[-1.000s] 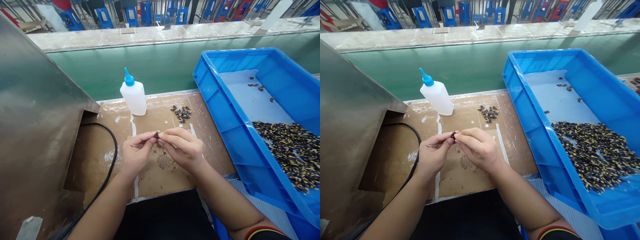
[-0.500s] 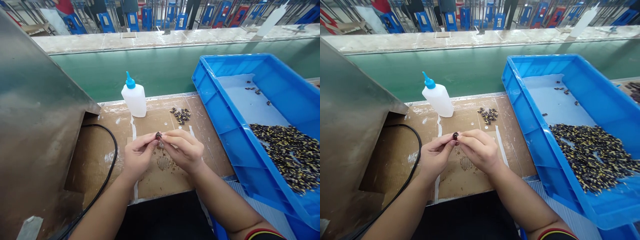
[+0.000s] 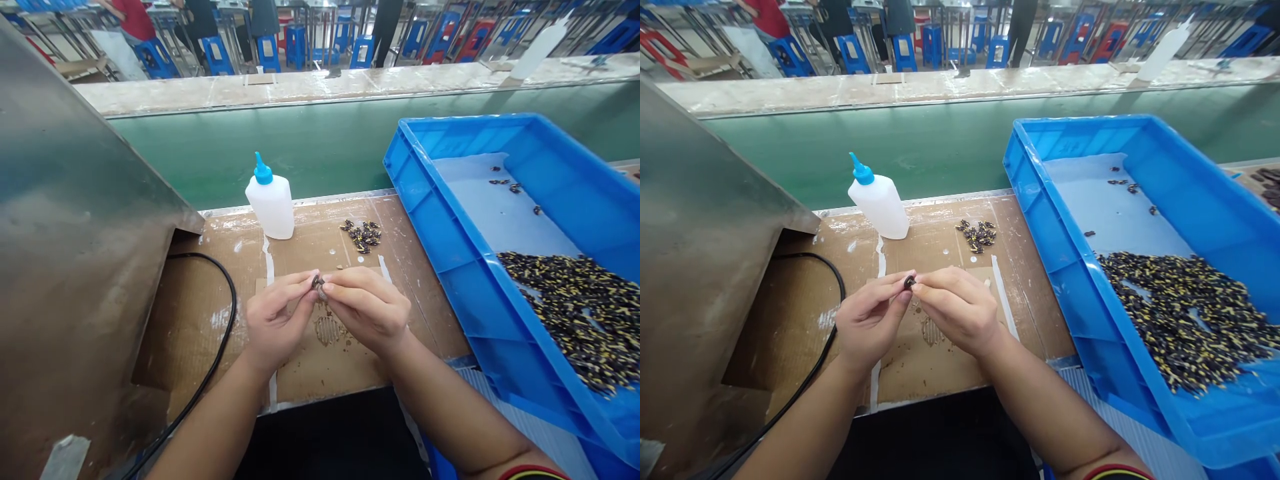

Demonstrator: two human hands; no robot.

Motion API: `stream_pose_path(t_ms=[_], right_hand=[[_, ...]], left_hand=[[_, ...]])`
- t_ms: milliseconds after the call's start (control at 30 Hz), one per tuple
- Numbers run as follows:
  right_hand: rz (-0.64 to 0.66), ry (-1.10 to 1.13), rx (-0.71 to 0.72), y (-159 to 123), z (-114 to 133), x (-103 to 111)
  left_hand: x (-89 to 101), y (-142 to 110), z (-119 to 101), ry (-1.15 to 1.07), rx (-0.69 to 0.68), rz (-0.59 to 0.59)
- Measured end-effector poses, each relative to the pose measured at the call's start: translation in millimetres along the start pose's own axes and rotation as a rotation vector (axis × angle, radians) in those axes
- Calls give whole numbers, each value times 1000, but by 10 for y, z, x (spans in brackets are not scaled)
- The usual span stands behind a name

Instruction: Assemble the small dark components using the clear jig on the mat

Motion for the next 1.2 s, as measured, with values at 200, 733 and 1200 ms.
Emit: stream_pose_path(t_ms=[200, 733, 1200], right_hand=[[-13, 9, -22, 33, 0, -19], [-17, 36, -48, 36, -8, -33], [23, 62, -30, 7, 0, -78]], left_hand=[[52, -14, 5, 6, 47, -70], [61, -14, -33, 156, 7, -62], [48, -5, 24, 159, 72, -15]])
Point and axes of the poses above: each hand's wrist, its own y-axis towards the middle knuckle, its own x-axis out of the back of the hand, z = x × y, the point moved 10 cm from there along y, towards the middle knuckle, and after that the axes turned 1 degree about -y, right-handed, at the moved point
